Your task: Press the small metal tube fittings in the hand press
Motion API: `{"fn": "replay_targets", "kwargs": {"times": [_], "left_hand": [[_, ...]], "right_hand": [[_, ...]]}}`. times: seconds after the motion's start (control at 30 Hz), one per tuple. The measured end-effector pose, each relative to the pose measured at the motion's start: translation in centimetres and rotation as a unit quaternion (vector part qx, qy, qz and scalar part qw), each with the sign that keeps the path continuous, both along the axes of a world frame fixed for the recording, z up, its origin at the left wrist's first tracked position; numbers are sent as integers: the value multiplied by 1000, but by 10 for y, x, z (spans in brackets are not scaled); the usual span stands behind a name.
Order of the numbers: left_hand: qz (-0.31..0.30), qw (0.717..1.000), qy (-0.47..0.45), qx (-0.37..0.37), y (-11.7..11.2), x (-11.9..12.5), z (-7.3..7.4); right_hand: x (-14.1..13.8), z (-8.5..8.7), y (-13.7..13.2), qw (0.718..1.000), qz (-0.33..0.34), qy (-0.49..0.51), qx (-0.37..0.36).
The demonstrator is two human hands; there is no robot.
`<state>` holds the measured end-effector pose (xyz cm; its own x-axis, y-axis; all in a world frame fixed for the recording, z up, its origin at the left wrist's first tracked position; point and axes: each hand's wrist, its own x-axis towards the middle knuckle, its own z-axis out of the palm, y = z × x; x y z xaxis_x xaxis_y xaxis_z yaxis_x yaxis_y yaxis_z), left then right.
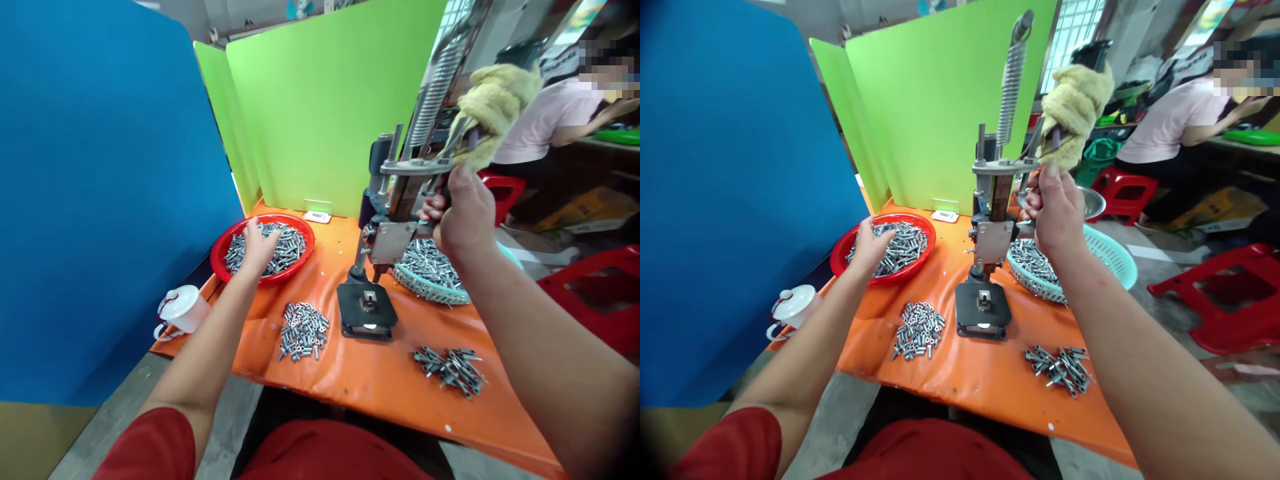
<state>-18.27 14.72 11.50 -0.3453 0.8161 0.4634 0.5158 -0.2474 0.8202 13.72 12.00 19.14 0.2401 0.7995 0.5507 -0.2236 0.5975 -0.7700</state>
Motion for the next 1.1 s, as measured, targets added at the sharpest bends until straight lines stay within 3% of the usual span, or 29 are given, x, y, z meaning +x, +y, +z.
{"fn": "replay_targets", "kwargs": {"times": [0.07, 0.1, 0.2, 0.3, 0.4, 0.5, 0.6, 0.8, 0.93, 1.1], "left_hand": [[-28, 995, 87, 37, -25, 3, -16], [-78, 989, 122, 35, -41, 5, -25], [-211, 951, 228, -16, -87, 12, -59], [-263, 911, 303, -97, -121, 10, -93], [-272, 884, 344, -163, -142, 9, -122], [-236, 881, 369, -175, -149, 19, -138], [-209, 887, 370, -178, -143, 36, -141], [-143, 905, 357, -183, -110, 66, -131], [-155, 912, 339, -169, -98, 67, -129], [-156, 925, 321, -129, -103, 62, -118]], "right_hand": [[-1, 0, 0, 1000, -10, -1, 1], [-2, 0, 0, 1000, -15, -1, 3], [-4, 1, -1, 999, -27, -12, 18], [-5, 1, -2, 999, -32, -21, 35], [-6, 0, -2, 998, -43, -26, 45], [-7, -1, -2, 997, -45, -32, 55], [-8, -2, -2, 996, -48, -30, 64], [-7, -3, -3, 996, -48, -25, 64], [-5, -4, -2, 997, -37, -30, 62], [-4, -5, -1, 996, -49, -35, 68]]}}
